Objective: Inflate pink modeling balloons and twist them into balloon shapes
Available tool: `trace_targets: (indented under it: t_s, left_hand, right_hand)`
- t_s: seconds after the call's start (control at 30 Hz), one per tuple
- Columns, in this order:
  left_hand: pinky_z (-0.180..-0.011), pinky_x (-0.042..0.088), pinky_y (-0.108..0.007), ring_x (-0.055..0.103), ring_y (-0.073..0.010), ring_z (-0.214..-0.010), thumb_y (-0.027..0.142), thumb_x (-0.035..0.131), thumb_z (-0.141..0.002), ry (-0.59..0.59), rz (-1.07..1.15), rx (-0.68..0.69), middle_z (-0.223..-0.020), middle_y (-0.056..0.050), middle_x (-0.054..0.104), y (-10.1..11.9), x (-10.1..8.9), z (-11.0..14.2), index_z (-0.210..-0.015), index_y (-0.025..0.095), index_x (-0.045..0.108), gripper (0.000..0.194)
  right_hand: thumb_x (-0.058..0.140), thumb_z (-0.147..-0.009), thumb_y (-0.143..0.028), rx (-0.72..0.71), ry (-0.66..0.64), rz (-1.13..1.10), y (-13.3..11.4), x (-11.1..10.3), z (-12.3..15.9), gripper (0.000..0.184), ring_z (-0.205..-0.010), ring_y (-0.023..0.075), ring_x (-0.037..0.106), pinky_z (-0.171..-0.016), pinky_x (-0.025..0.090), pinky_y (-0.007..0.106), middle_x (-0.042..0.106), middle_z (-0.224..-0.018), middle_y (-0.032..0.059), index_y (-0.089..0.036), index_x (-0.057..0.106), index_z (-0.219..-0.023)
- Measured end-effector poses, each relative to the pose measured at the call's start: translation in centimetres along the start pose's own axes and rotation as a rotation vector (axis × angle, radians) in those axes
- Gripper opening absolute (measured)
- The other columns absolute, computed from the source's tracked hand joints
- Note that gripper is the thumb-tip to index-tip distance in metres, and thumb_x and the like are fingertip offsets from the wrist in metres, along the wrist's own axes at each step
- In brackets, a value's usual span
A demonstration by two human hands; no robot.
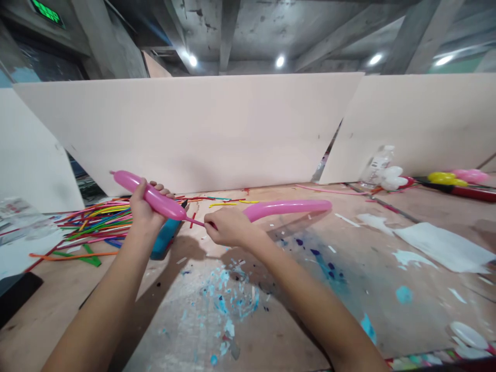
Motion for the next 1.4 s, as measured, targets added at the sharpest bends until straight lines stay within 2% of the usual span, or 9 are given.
trace_targets:
  t_s: [0.17,0.33,0.5,0.7,0.83,0.93,1.03,1.23,1.4]
  left_hand:
    - [-0.054,0.045,-0.022,0.05,-0.0076,-0.049,0.023,0.069,-0.07,0.014,0.013,0.02,-0.059,0.006,0.048,-0.8,0.5,0.7,-0.073,0.019,0.049,0.021]
    - [-0.058,0.048,-0.022,0.053,-0.0075,-0.053,0.022,0.072,-0.067,-0.056,-0.002,-0.02,-0.063,0.007,0.051,-3.3,2.1,2.6,-0.075,0.019,0.051,0.023]
    - [-0.055,0.048,-0.021,0.052,-0.0068,-0.052,0.021,0.072,-0.067,-0.214,0.009,-0.182,-0.064,0.006,0.05,-4.2,3.7,4.5,-0.079,0.018,0.053,0.022]
    - [-0.051,0.046,-0.02,0.048,-0.0059,-0.049,0.021,0.073,-0.068,-0.317,0.002,-0.26,-0.062,0.006,0.046,-4.3,4.3,5.2,-0.08,0.019,0.054,0.022]
    - [-0.05,0.045,-0.02,0.048,-0.0058,-0.049,0.018,0.071,-0.07,-0.259,-0.01,-0.184,-0.061,0.006,0.046,-4.3,4.1,4.6,-0.075,0.018,0.052,0.02]
    - [-0.054,0.048,-0.021,0.051,-0.0069,-0.051,0.019,0.07,-0.072,-0.06,-0.046,-0.068,-0.061,0.006,0.049,-4.5,3.6,4.1,-0.072,0.017,0.051,0.02]
    - [-0.056,0.049,-0.021,0.053,-0.0077,-0.05,0.023,0.07,-0.076,0.114,-0.062,0.004,-0.059,0.005,0.051,-5.1,3.2,4.0,-0.071,0.017,0.05,0.022]
    - [-0.051,0.044,-0.019,0.053,-0.0088,-0.05,0.03,0.065,-0.083,0.25,-0.074,-0.043,-0.058,0.003,0.052,-5.6,2.8,4.1,-0.073,0.017,0.05,0.023]
    - [-0.059,0.048,-0.022,0.055,-0.011,-0.057,0.018,0.048,-0.085,0.187,0.081,-0.086,-0.06,0.002,0.053,-4.3,3.5,3.7,-0.072,0.017,0.051,0.014]
  right_hand:
    - [0.038,-0.096,-0.04,0.067,0.006,-0.06,-0.7,0.5,-0.1,0.032,-0.072,0.019,0.061,-0.065,0.036,0.029,0.068,-0.08,0.0061,-0.019,0.061,-0.097]
    - [0.049,-0.089,-0.054,0.191,0.049,-0.625,-1.0,0.2,-0.1,0.052,-0.084,0.0195,0.063,-0.071,0.046,0.031,0.066,-0.101,0.0102,-0.018,0.043,-0.126]
    - [0.042,-0.093,-0.052,0.283,-0.331,-1.438,-1.2,0.8,0.2,0.035,-0.057,0.0126,0.058,-0.058,0.049,0.027,0.061,-0.074,0.0015,-0.018,0.047,-0.099]
    - [0.024,-0.098,-0.051,0.219,-0.699,-1.723,-2.2,2.1,1.2,0.042,-0.043,0.0075,0.03,-0.049,0.036,0.021,0.037,-0.054,-0.0073,-0.018,0.047,-0.087]
    - [0.039,-0.094,-0.052,0.241,-0.449,-1.425,-1.7,2.1,0.4,0.037,-0.046,0.0076,0.028,-0.048,0.03,0.021,0.033,-0.057,-0.0077,-0.02,0.038,-0.074]
    - [0.039,-0.096,-0.043,0.233,-0.057,-0.865,-0.8,1.1,-0.5,0.03,-0.058,0.0105,0.044,-0.057,0.035,0.023,0.05,-0.068,-0.002,-0.019,0.047,-0.08]
    - [0.037,-0.098,-0.036,0.236,0.195,-0.299,-0.7,0.3,-0.6,0.029,-0.074,0.0164,0.055,-0.067,0.036,0.028,0.064,-0.085,0.0058,-0.017,0.056,-0.089]
    - [0.034,-0.099,-0.033,0.127,0.348,0.162,-1.2,-0.1,0.1,0.03,-0.082,0.0184,0.056,-0.069,0.032,0.029,0.064,-0.087,0.0058,-0.018,0.059,-0.089]
    - [0.033,-0.099,-0.036,0.129,0.421,0.274,-0.5,-0.2,0.1,0.03,-0.08,0.0206,0.053,-0.066,0.03,0.031,0.061,-0.089,0.008,-0.017,0.057,-0.096]
Point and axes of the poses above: each hand's wrist, its own z-axis away from the middle knuckle, its own x-axis out of the palm, y = z × x, the point moved 4 cm from there along -z, towards the middle knuckle
